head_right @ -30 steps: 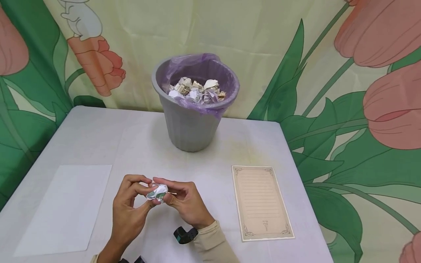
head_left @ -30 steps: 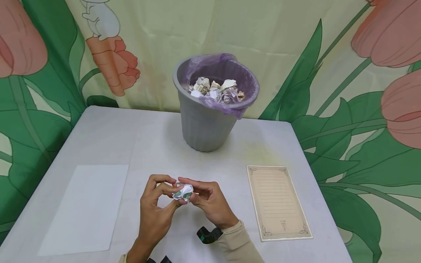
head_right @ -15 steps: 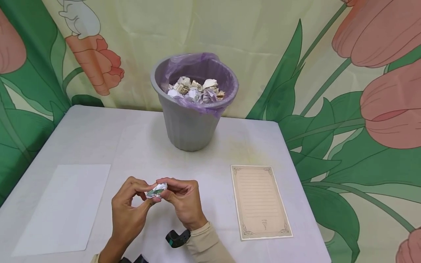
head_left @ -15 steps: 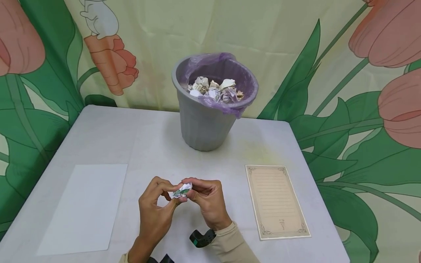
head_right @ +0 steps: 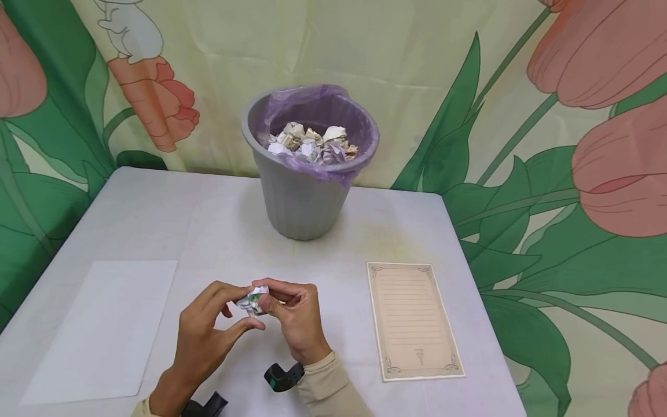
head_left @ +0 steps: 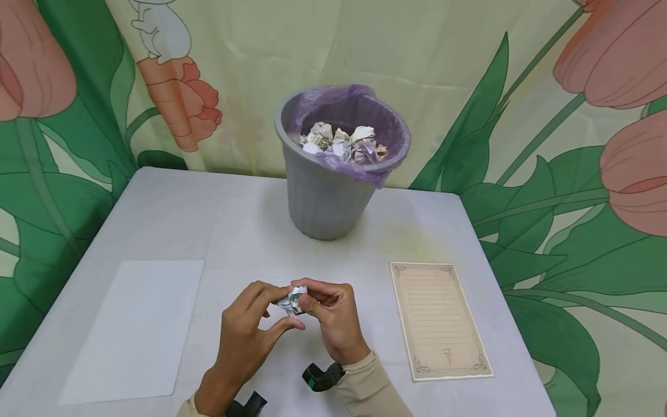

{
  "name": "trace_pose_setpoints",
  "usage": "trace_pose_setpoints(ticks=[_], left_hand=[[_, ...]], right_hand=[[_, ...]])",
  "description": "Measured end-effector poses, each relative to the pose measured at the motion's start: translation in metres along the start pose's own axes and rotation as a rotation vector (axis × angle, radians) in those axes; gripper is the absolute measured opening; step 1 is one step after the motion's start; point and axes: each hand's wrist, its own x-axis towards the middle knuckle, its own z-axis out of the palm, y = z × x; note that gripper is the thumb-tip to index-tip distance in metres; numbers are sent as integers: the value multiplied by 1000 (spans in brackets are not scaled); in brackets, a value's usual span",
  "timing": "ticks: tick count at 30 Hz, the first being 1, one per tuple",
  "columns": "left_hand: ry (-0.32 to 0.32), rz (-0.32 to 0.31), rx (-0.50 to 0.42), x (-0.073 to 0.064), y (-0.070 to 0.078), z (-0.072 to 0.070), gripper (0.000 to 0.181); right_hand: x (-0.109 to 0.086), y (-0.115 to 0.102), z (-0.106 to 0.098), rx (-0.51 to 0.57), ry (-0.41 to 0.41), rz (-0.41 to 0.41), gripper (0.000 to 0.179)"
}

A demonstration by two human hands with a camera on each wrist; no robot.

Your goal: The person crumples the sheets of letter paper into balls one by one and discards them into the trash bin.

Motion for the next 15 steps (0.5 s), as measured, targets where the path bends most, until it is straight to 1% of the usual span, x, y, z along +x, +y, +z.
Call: trace_pose_setpoints(ticks=[3, 7, 10, 11, 15], left_hand=[[57, 68, 34, 0, -2, 4, 59], [152, 115, 52, -1, -5, 11, 58], [196, 122, 41, -2, -6, 15, 56], [205, 122, 33, -2, -6, 17, 55], [240, 118, -13, -3, -4, 21, 50]], right_hand=[[1, -1, 0, 20, -44, 22, 48], [1, -1, 7, -1, -45, 29, 44], [-1, -2, 11, -1, -24, 39, 41], [-1, -2, 12, 2, -24, 31, 40], [-1, -2, 13, 9, -47, -42, 37]])
